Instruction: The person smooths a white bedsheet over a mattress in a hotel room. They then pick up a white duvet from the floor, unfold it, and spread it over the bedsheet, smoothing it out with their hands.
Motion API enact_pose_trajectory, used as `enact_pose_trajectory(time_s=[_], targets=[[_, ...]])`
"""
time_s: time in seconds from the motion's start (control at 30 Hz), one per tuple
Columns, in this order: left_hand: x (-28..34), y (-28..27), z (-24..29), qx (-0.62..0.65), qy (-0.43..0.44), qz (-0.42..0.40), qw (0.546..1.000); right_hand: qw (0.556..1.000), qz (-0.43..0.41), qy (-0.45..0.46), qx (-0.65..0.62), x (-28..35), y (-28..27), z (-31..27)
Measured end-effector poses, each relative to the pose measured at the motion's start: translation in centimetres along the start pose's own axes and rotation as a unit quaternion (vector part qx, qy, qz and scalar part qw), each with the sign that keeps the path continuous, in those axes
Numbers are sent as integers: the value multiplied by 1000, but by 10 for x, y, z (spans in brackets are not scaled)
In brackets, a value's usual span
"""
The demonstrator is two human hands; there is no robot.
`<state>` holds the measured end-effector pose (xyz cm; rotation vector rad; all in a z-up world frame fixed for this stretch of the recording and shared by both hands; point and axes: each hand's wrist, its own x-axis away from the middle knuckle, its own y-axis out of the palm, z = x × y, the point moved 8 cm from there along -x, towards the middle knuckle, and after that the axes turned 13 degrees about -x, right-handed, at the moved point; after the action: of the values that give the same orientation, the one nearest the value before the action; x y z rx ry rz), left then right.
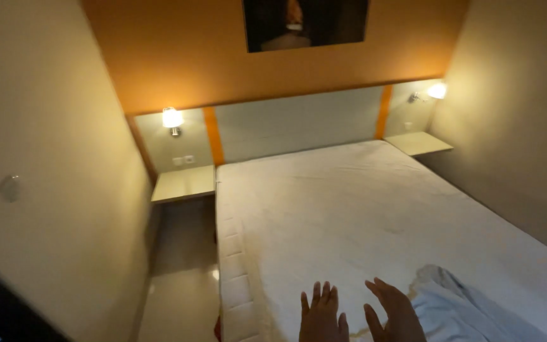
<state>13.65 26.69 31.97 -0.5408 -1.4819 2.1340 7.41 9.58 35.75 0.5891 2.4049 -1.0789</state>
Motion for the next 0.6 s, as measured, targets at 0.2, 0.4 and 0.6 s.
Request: enact_pose_trajectory(time_s=[0.2,0.4,0.6], targets=[[3,6,8,17,54,-63,996,990,-22,68,118,34,-11,-1],[-7,44,16,16,85,-87,992,983,-7,138,122,52,-25,0],[-9,17,24,6,105,-66,992,991,82,15,108,41,-42,-29]])
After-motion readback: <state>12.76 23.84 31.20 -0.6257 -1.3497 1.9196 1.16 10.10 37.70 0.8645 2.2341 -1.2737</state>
